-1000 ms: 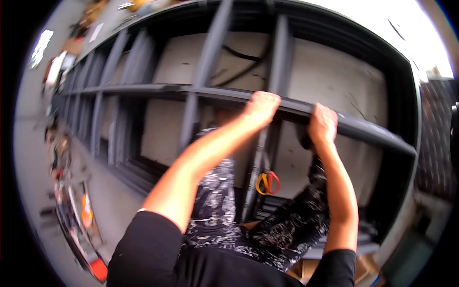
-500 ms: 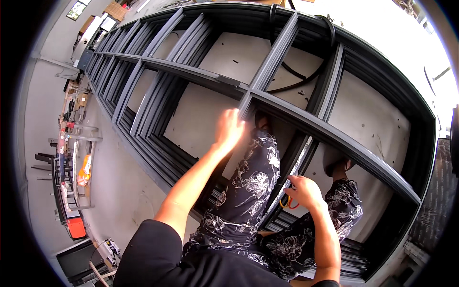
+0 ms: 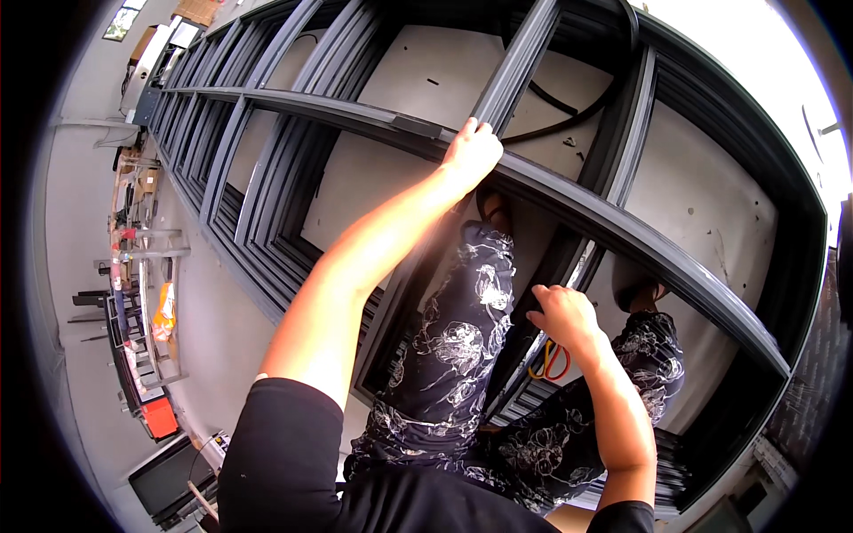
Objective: The person installs a black rubber seal into the grooves of several metal window frames by hand and trims the excess seal using shears.
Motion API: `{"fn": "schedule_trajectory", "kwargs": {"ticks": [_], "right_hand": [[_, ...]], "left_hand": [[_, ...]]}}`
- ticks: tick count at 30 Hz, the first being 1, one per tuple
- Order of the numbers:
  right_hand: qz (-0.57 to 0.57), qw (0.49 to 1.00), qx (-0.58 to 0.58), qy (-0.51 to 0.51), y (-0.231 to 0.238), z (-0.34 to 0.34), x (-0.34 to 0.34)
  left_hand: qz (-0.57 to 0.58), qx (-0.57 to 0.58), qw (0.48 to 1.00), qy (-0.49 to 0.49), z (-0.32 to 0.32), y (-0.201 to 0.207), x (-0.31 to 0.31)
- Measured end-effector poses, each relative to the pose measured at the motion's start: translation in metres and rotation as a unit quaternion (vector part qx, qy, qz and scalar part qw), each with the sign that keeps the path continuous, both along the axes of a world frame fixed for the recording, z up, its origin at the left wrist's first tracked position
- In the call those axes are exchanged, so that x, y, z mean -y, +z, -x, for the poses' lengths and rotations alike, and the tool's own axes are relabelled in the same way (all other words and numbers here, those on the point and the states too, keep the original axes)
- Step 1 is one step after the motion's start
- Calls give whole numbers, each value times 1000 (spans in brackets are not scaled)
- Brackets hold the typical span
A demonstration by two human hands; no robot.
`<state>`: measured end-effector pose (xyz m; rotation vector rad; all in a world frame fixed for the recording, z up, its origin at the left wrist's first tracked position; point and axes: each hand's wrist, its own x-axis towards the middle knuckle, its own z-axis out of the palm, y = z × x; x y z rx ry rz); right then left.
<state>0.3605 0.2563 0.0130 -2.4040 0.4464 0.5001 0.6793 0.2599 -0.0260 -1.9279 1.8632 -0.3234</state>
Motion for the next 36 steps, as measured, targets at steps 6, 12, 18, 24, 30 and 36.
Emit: {"fn": "schedule_trajectory", "kwargs": {"ticks": [6, 12, 18, 24, 30, 36], "right_hand": [[-12, 999, 52, -2, 11, -11, 8], [-23, 999, 22, 4, 4, -8, 15], [-19, 1000, 3, -1, 2, -8, 14], [-29, 1000, -2, 9, -8, 3, 7], [-37, 999, -30, -2, -4, 4, 13], [-66, 998, -14, -16, 10, 1, 15]], "left_hand": [[27, -35, 998, -55, -7, -9, -7], [106, -44, 993, 7, -1, -10, -26], [151, -220, 961, 66, 31, -7, -37], [216, -246, 945, -3, 56, -32, -2], [245, -249, 936, -30, 62, -32, 0], [222, -240, 945, -15, 51, -19, -13]]}}
